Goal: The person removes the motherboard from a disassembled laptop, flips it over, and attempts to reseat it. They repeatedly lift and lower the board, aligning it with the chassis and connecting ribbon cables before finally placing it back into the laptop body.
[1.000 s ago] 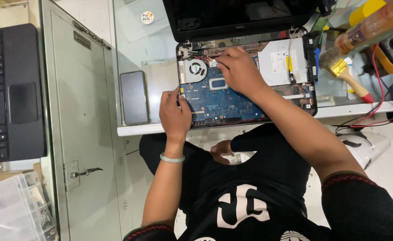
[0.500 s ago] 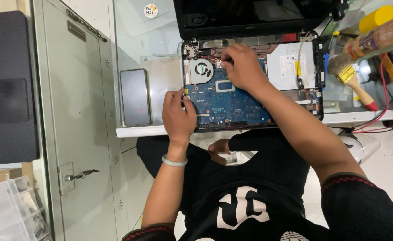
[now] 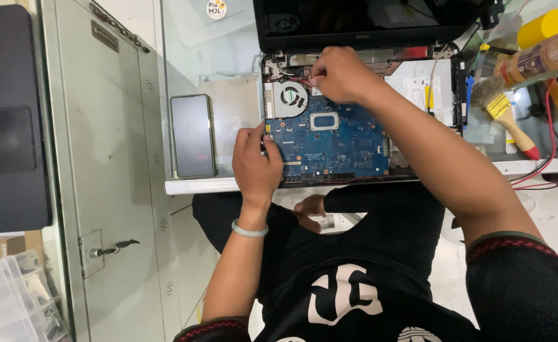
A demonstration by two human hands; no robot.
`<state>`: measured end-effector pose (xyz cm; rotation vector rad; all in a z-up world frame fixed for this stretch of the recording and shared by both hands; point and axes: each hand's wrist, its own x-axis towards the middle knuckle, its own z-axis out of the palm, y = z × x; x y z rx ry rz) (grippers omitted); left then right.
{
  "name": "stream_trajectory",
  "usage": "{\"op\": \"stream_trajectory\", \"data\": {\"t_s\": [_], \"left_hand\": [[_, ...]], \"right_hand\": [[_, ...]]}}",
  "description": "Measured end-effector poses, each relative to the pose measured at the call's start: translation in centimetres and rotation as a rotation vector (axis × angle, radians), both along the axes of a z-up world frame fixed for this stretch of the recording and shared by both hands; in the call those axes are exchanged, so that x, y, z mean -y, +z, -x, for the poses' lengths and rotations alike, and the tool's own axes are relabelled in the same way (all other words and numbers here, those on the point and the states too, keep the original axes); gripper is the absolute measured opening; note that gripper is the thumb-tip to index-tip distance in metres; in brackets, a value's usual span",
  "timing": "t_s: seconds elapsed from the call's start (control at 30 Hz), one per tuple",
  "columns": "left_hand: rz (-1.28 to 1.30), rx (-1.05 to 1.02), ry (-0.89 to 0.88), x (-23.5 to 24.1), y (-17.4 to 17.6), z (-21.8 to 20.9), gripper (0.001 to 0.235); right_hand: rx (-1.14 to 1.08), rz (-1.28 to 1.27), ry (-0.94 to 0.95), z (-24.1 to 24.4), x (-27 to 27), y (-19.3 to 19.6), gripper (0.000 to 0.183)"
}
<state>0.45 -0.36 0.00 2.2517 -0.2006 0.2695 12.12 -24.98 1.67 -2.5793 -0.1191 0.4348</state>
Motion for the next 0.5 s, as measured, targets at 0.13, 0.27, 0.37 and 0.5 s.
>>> {"op": "stream_trajectory", "data": {"t_s": [0.13,0.27,0.37,0.5], "left_hand": [[-0.003,0.024,-0.005,0.0,0.1,-0.1,0.032],[0.002,0.03,-0.002,0.0,0.2,0.0,0.032],[0.005,0.032,-0.004,0.0,0.2,0.0,0.032],[0.01,0.034,-0.012,-0.1,0.1,0.0,0.031]], "right_hand": [[-0.117,-0.001,-0.107,0.2,-2.0,3.2,0.024],[-0.238,-0.034,-0.147,-0.6,-2.5,3.6,0.032],[-0.274,-0.01,-0.093,-1.5,-1.9,3.9,0.018],[-0.137,0.159,0.222,-3.2,-0.4,1.2,0.007]]}}
